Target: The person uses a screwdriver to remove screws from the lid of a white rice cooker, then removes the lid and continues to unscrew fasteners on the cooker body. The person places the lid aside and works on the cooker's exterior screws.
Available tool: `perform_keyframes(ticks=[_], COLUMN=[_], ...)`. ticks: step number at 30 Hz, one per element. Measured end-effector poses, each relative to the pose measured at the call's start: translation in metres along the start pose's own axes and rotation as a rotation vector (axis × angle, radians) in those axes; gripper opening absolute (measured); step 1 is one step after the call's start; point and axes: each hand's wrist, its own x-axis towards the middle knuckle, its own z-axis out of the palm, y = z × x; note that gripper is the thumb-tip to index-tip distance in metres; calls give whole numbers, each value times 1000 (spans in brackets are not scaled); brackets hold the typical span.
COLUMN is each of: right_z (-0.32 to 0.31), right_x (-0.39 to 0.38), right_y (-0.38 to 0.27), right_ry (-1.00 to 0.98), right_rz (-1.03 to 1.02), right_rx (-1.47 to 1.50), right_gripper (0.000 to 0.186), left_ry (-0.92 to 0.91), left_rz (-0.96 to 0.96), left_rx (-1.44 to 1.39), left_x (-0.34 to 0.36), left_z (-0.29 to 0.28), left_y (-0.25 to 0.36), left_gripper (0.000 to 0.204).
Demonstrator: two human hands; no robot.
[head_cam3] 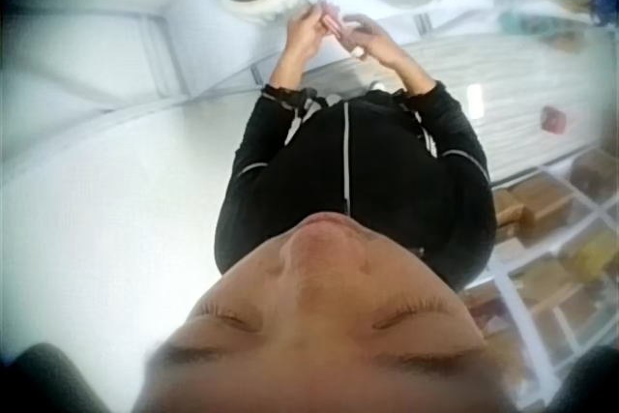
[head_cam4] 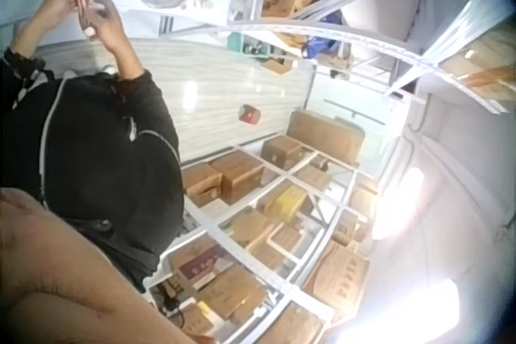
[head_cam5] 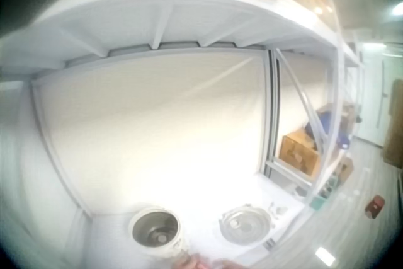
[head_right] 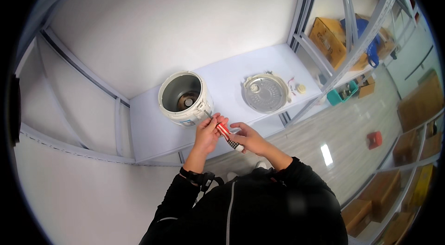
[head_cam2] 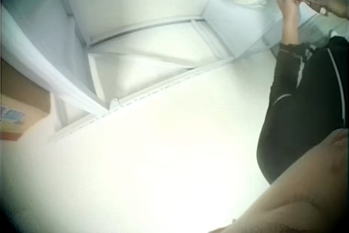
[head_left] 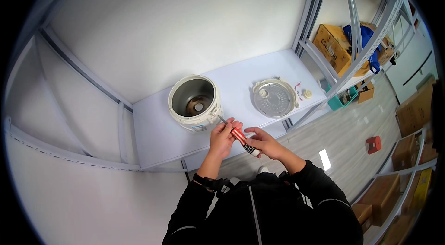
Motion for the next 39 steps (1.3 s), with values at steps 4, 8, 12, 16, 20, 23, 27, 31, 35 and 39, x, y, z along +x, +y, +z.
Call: perform_keyframes(ticks=[4, 8, 12, 16, 20, 23, 27, 31, 35, 39], right_z=[-7, -4, 14, 9, -3, -9, -16, -13, -12, -12], right_x=[0, 2, -15, -13, -6, -3, 2, 8, 8, 6], right_y=[-4, 17, -9, -1, 6, -11, -4, 24, 26, 19], right_ry=[-231, 34, 223, 248, 135, -36, -70, 90, 273, 250], right_rz=[218, -217, -379, -508, -339, 25, 53, -282, -443, -419], right_rx=[90, -587, -880, -785, -403, -47, -13, -238, -410, -420], right_gripper=[47, 62, 56, 60, 55, 47, 45, 46, 49, 53], left_ry=[-72, -40, 50, 43, -21, -16, 6, 123, 220, 268], left_rz=[10, 44, 106, 65, 35, 27, -7, 30, 54, 118], left_rx=[-21, 210, 435, 394, 232, 116, 62, -51, -31, -2], left_x=[3, 9, 11, 9, 8, 6, 5, 12, 26, 28], left_z=[-5, -20, -23, -17, -13, -11, -4, -3, -15, -10], left_y=[-4, -6, -5, -1, 1, -3, 0, 6, -1, -9], left_gripper=[44, 37, 27, 26, 26, 28, 36, 38, 35, 33])
